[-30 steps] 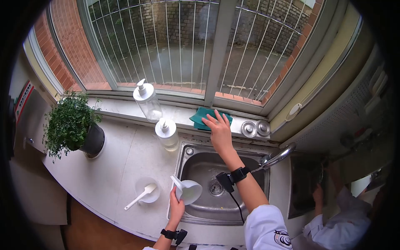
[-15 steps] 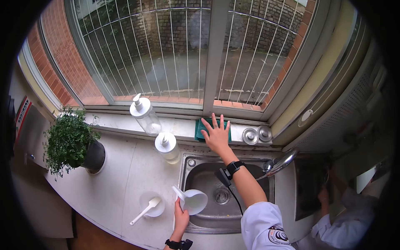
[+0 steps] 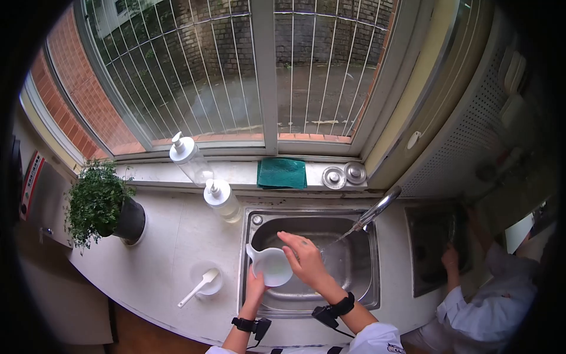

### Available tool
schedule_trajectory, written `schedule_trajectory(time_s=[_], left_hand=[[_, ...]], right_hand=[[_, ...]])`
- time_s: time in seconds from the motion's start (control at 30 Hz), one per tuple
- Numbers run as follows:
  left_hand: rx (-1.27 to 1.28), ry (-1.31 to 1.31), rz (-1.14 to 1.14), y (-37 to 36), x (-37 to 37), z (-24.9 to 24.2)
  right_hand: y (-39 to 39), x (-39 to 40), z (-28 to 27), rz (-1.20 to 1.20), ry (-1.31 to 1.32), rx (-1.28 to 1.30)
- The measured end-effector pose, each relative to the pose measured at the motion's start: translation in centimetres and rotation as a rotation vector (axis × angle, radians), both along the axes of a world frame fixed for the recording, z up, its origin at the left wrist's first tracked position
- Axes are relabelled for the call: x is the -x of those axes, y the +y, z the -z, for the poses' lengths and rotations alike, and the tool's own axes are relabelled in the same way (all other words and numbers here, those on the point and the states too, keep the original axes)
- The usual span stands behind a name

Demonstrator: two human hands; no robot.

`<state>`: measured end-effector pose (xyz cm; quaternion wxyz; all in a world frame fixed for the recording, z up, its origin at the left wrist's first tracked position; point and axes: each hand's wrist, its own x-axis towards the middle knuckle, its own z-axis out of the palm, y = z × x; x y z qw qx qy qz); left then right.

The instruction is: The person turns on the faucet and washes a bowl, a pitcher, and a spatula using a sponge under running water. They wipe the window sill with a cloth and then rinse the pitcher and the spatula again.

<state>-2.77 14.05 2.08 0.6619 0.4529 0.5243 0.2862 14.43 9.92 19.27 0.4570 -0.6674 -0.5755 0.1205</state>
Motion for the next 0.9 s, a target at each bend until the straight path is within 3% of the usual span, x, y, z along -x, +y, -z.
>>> schedule_trajectory(time_s=[0.07, 0.1, 0.2, 0.3, 0.43, 0.57, 0.67, 0.73, 0.83, 0.9], left_hand=[[-0.295, 0.208, 0.134, 0.2, -1.0, 0.3], [-0.405, 0.274, 0.161, 0.2, -2.2, -3.4], [-0.44, 0.361, 0.326, 0.3, -6.1, -7.7], [-0.774, 0.311, 0.358, -0.1, -9.8, -7.1], [-1.151, 0.431, 0.291, -0.3, -12.7, -5.0], [-1.156, 0.433, 0.206, -1.0, -13.9, -4.1], [-0.908, 0.365, 0.324, -2.1, -14.5, -5.1], [-0.853, 0.477, 0.438, -2.2, -15.4, -4.0], [-0.831, 0.605, 0.544, -3.0, -16.9, -4.5], [-0.885, 0.643, 0.561, -3.1, -18.0, -5.5]], right_hand=[[-6.5, 0.2, 1.4, 0.002, 0.085, 0.168], [-9.4, -0.1, 2.2, 0.03, 0.055, 0.216], [-16.3, -2.1, 3.8, 0.121, 0.006, 0.381], [-20.6, -3.1, 4.6, 0.225, 0.008, 0.399], [-22.5, -4.0, 3.7, 0.349, -0.002, 0.322], [-23.0, -4.7, 4.2, 0.358, 0.048, 0.287], [-21.6, -6.4, 4.8, 0.299, 0.065, 0.27], [-19.9, -8.2, 5.5, 0.226, 0.055, 0.237], [-16.7, -11.1, 6.9, 0.161, -0.054, 0.222], [-14.1, -12.1, 4.5, 0.085, -0.414, 0.232]])
